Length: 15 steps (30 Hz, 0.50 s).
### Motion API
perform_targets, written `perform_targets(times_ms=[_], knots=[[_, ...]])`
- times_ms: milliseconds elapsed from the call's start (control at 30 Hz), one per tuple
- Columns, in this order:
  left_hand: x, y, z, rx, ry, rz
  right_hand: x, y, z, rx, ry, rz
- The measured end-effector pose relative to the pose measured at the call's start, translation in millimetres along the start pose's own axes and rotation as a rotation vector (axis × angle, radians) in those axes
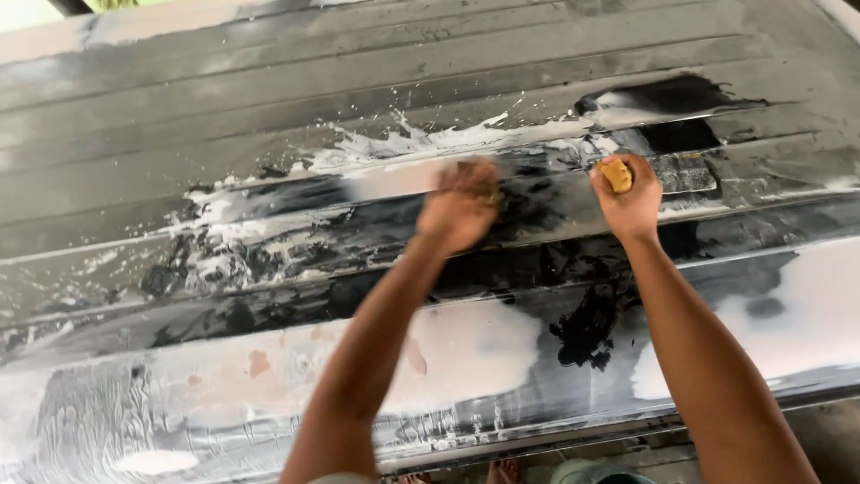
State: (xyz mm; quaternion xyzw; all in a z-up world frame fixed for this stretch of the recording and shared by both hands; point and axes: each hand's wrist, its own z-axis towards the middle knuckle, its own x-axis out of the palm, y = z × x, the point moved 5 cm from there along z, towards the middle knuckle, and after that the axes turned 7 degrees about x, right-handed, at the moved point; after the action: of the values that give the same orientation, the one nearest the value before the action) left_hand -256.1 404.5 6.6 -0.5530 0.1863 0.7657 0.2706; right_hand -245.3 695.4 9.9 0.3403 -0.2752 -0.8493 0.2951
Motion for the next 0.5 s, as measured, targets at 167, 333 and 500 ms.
perform_targets(times_ms=[167, 333, 500], knots=[[-60.1, 78.5, -55.0, -0.242, -0.234, -0.268, 3.1, 5.1, 1.0, -0.01, -0.046, 0.061], [-35.7, 94.1, -58.2, -0.151, 0.089, -0.03, -0.3, 9.4, 2.9, -0.018, -0.051, 0.053], [-48.3, 108.3, -49.1, -0.1, 0.483, 0.023, 1.9, -0.6, 1.2, -0.016, -0.003, 0.067]])
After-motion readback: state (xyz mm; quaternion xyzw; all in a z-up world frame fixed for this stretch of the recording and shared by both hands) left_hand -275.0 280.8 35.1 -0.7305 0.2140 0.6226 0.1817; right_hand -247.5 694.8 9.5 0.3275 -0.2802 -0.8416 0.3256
